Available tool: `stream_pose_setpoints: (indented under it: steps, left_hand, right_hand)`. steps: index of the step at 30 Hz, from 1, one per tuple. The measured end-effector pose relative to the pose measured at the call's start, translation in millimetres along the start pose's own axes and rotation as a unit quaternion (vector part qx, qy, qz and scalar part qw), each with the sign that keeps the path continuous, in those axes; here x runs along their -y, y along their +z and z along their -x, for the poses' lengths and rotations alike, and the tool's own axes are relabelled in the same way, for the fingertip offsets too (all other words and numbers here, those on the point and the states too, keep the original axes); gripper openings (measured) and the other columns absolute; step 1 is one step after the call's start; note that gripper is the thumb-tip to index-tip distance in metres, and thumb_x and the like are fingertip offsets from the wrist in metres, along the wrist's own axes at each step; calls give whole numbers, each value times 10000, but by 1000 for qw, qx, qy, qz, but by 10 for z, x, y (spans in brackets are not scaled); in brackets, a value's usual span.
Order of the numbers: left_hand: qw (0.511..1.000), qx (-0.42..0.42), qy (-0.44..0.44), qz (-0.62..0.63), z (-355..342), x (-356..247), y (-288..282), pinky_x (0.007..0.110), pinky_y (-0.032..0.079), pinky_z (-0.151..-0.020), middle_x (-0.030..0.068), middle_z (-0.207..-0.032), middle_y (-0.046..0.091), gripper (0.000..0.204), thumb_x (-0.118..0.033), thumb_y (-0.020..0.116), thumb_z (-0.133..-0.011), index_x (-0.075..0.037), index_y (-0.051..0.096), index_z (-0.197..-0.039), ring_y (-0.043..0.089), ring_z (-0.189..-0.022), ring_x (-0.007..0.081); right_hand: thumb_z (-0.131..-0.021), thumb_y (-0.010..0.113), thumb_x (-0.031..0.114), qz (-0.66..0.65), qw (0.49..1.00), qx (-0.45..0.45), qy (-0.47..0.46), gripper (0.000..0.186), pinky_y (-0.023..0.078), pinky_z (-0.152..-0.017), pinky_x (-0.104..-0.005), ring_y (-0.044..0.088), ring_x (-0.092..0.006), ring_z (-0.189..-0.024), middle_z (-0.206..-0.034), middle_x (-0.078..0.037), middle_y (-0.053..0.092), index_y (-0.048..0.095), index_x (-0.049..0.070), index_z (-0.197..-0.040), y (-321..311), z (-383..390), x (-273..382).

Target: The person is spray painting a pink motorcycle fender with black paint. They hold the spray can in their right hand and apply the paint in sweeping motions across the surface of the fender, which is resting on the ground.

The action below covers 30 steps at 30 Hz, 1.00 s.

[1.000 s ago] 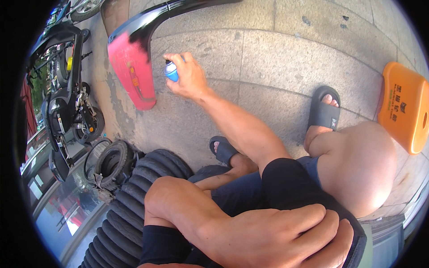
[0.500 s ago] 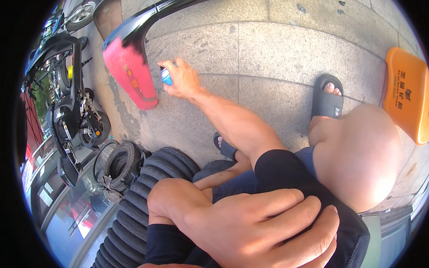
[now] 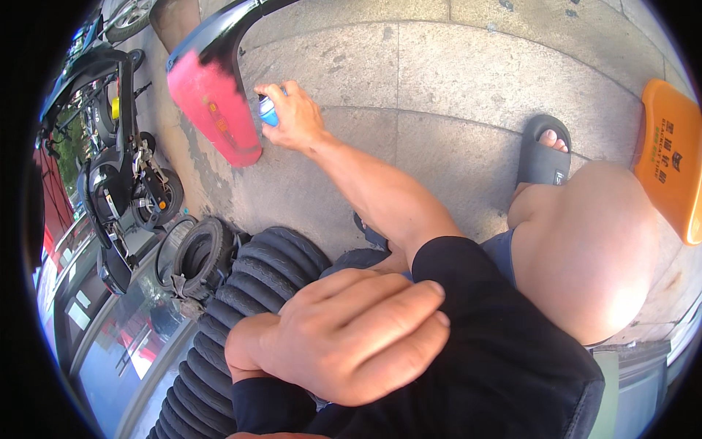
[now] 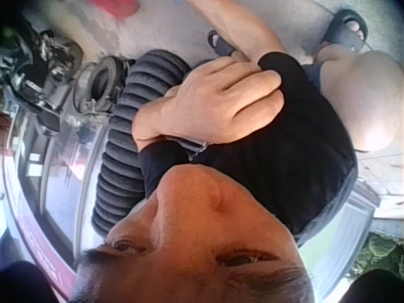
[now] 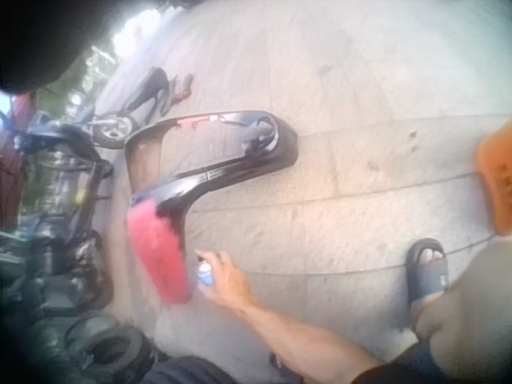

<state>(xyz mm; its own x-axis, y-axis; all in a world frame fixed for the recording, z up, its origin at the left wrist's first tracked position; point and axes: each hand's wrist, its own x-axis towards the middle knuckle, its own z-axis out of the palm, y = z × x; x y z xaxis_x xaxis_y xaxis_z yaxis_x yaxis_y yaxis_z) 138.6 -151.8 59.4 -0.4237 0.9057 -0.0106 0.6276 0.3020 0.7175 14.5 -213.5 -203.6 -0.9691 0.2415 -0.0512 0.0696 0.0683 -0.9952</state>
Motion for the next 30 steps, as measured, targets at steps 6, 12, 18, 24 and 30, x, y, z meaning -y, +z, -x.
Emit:
stream_pose_setpoints:
  steps: [6, 12, 18, 24, 30]
  left_hand:
    - [969, 178, -173, 3, 490, 30, -277, 393, 583, -845, 137, -1087, 693, 353, -130, 772, -739, -38, 697, -1072, 697, -1018, 322]
    - [947, 199, -227, 108, 800, 151, -243, 428, 562, -880, 144, -1126, 697, 335, -125, 763, -766, -47, 697, -1086, 678, -1073, 335]
    - [942, 174, -196, 207, 937, 384, -429, 441, 540, -950, 156, -1208, 684, 293, -156, 749, -829, -36, 704, -1091, 652, -1140, 349]
    - [921, 185, -187, 287, 925, 602, -463, 443, 542, -935, 186, -1221, 673, 287, -177, 730, -847, -20, 693, -1085, 648, -1151, 371]
    - [911, 180, -197, 313, 921, 871, -429, 433, 588, -841, 232, -1082, 725, 199, -131, 733, -852, 20, 725, -981, 708, -984, 406]
  right_hand:
    - [-737, 783, 194, 10, 998, 50, 40, 680, 541, -948, -487, 641, -414, -1109, -1200, -182, 602, 573, 206, -1383, 107, 123, -68]
    - [-743, 786, 205, -19, 999, 16, 41, 671, 547, -928, -493, 650, -419, -1085, -1190, -195, 604, 573, 207, -1379, 64, 20, -52]
    - [-741, 791, 203, -6, 998, 24, 64, 661, 553, -923, -477, 660, -393, -1084, -1191, -183, 607, 580, 192, -1367, 118, 32, -100]
    - [-741, 793, 192, -21, 997, 37, 60, 666, 557, -921, -491, 661, -404, -1088, -1190, -176, 605, 580, 218, -1371, 351, 132, -274]
    - [-763, 787, 182, -29, 992, 91, 88, 644, 574, -899, -496, 666, -419, -1080, -1191, -170, 598, 577, 219, -1371, 424, 229, -284]
